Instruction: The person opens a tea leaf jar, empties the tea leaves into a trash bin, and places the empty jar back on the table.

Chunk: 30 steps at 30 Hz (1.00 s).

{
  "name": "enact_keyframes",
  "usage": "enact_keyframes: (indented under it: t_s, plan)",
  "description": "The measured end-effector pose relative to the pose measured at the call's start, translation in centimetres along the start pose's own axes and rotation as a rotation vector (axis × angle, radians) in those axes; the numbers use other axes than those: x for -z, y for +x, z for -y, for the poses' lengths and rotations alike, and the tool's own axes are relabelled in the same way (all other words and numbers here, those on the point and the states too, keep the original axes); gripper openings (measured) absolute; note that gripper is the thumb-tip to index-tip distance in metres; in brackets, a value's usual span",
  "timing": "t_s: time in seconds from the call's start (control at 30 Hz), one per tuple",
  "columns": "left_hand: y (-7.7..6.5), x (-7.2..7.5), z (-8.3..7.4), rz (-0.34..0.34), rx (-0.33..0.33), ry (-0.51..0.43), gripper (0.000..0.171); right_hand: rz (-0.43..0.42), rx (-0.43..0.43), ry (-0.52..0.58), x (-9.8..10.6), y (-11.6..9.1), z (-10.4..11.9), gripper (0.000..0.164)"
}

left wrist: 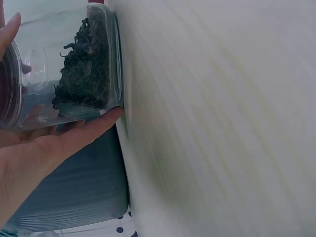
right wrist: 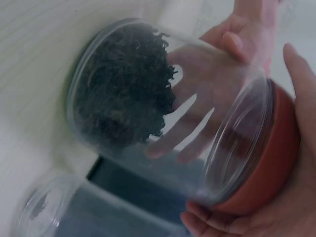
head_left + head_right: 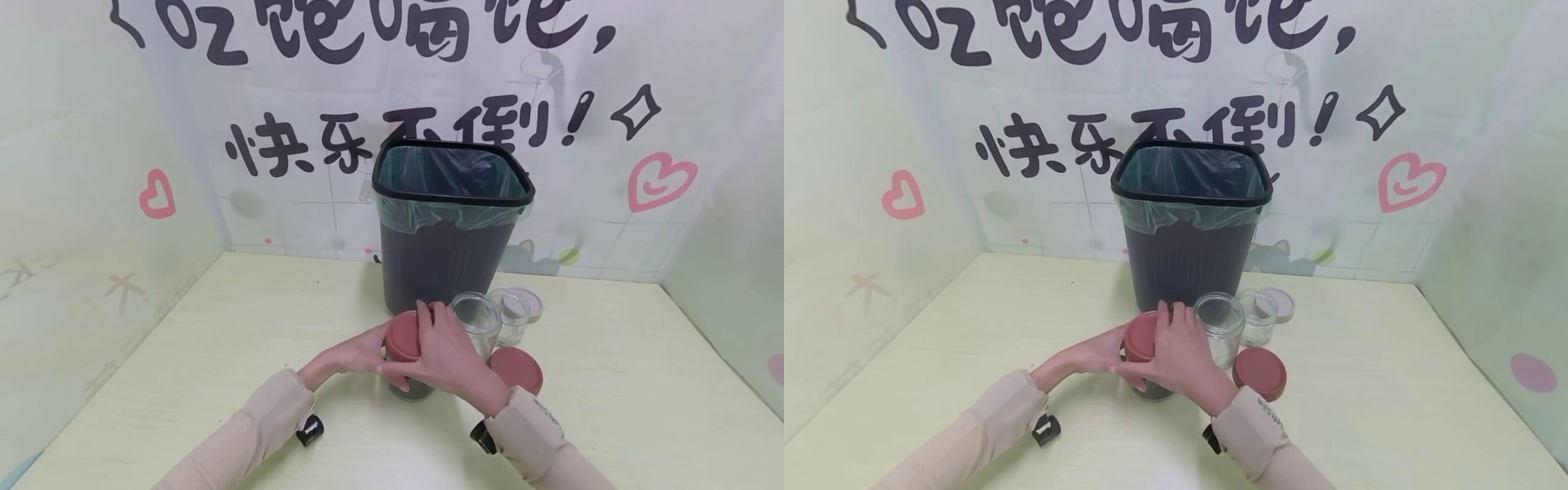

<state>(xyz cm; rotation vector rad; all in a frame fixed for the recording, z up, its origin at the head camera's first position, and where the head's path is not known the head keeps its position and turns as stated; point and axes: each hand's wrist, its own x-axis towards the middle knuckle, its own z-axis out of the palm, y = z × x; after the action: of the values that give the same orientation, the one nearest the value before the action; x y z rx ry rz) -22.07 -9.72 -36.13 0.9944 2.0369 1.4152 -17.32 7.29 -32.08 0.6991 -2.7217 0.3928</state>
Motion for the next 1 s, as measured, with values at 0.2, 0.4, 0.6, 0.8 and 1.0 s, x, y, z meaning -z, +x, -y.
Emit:
enact_keyframes:
  t_s: [0.2,0.4,0.6,0.8,1.0]
  plan:
    - [0.1,0.0,0.0,-0.003,-0.003,0.006,0.083,-0.086,0.054,-0.085,-0.4,-0.1,0.3,0.082]
    - [0.0,0.0,0.1,0.000,0.012,-0.004,0.086,0.025,0.050,0.109,0.0,0.2,-0.3,0.081]
    - [-0.1,0.0,0.0,-0.002,0.036,-0.008,0.085,0.134,0.065,0.243,0.7,0.6,-1.0,0.082]
    - [0.0,0.1,0.1,0.002,0.020,0.006,0.085,0.185,0.059,0.326,1.4,0.7,-1.4,0.080]
    - [0.0,0.1,0.0,-0.020,0.040,0.012,0.089,0.164,0.057,0.344,2.0,0.6,-1.9,0.075]
